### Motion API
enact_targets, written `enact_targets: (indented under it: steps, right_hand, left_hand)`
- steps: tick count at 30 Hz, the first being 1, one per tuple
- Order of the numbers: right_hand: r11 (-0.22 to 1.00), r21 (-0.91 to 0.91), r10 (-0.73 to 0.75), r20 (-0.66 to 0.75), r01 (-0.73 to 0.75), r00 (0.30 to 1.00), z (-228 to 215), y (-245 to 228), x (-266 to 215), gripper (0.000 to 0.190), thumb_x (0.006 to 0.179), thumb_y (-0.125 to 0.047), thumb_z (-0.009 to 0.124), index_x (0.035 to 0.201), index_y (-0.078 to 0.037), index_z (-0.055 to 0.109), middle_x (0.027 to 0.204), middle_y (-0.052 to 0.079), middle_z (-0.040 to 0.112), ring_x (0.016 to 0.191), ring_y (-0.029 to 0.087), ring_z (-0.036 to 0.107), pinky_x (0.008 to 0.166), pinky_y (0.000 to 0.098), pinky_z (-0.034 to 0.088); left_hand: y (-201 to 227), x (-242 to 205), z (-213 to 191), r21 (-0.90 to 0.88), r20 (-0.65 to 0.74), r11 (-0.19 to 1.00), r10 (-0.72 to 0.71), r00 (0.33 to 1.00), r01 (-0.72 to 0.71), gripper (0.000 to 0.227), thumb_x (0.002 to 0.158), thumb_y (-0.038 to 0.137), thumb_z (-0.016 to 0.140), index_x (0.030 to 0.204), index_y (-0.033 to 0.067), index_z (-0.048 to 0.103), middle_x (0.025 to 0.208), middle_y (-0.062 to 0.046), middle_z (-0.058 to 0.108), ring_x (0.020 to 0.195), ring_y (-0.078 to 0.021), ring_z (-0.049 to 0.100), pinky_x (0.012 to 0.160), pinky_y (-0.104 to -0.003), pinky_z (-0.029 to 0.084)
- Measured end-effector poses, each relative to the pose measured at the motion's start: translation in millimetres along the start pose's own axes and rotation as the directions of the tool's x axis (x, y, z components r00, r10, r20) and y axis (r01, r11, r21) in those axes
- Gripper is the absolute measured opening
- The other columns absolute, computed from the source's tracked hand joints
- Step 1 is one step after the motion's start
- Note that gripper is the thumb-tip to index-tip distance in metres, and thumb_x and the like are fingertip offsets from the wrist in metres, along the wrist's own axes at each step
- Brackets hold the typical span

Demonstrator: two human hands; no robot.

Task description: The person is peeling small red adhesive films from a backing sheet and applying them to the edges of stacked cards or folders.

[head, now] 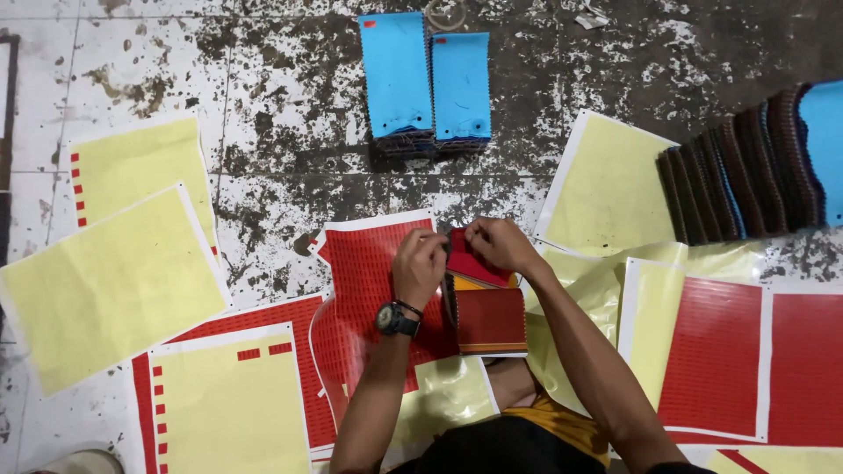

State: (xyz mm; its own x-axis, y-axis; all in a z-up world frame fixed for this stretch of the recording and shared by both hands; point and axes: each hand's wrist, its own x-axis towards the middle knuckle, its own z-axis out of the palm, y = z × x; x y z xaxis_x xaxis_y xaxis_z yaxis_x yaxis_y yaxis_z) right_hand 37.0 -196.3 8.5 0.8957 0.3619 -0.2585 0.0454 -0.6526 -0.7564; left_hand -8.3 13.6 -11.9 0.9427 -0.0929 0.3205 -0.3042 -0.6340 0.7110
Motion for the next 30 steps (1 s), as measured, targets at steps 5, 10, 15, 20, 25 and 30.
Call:
enact_targets:
  steps: [5,10,15,20,25,30]
  right_hand:
    - [0.995,-0.083,0.050,-0.010,-0.051,0.999,9,6,7,0.013,0.092,-0.021,0.066,0.098,-0.012,0.073,0.081,0.012,0.078,0.082,0.034,0.076,0.073,0.0458,0.058]
    - [0.980,-0.165,0.097,-0.084,-0.110,0.992,11,-1,2,0.015,0.090,-0.026,0.068,0.100,-0.017,0.074,0.087,0.012,0.078,0.087,0.037,0.075,0.075,0.0481,0.060]
    - [0.842,-0.538,-0.134,-0.139,0.039,0.981,7,20,7,0.031,0.083,-0.024,0.080,0.113,-0.020,0.071,0.110,0.005,0.061,0.108,0.033,0.063,0.088,0.0518,0.056]
    - [0.772,-0.601,-0.421,-0.237,0.208,0.875,4,10,-12,0.006,0.088,-0.014,0.075,0.093,-0.017,0.074,0.083,0.005,0.072,0.084,0.027,0.073,0.078,0.0427,0.060]
    - [0.688,-0.695,-0.575,-0.343,0.211,0.743,24,28,-19,0.008,0.093,-0.021,0.071,0.085,-0.021,0.072,0.086,-0.001,0.069,0.089,0.019,0.071,0.090,0.0394,0.056]
    - [0.954,0.053,-0.294,-0.046,0.296,0.955,-8,-29,-59,0.025,0.077,-0.011,0.082,0.099,-0.004,0.071,0.093,0.016,0.071,0.095,0.037,0.071,0.087,0.0473,0.057]
  left_hand:
    - [-11,-5,20,0.191,0.101,0.973,0.116,0.988,-0.133,0.028,0.093,0.006,0.057,0.111,0.0185,0.074,0.102,-0.007,0.060,0.089,-0.0316,0.064,0.074,-0.043,0.055]
    - [-2,-2,16,0.324,0.167,0.938,0.068,0.984,-0.120,0.034,0.096,0.013,0.053,0.119,0.0275,0.072,0.107,-0.003,0.056,0.088,-0.0306,0.061,0.066,-0.044,0.054]
    - [-9,0,20,0.230,0.206,0.971,0.011,0.979,-0.059,0.038,0.089,0.013,0.057,0.120,0.0297,0.071,0.113,-0.002,0.054,0.098,-0.0355,0.059,0.073,-0.048,0.054]
    - [1,4,7,-0.300,-0.010,0.915,-0.284,0.959,0.268,0.038,0.083,-0.004,0.057,0.108,0.0193,0.075,0.105,-0.002,0.062,0.097,-0.0275,0.069,0.081,-0.037,0.059]
    - [17,14,-1,-0.640,-0.020,0.658,-0.530,0.848,0.396,0.032,0.085,-0.011,0.053,0.103,0.0058,0.072,0.102,-0.011,0.066,0.096,-0.0254,0.073,0.079,-0.032,0.062]
    - [33,24,3,-0.820,0.209,0.309,-0.622,0.755,0.481,0.025,0.090,0.001,0.051,0.108,0.0071,0.067,0.098,-0.009,0.068,0.075,-0.0136,0.071,0.062,-0.022,0.062]
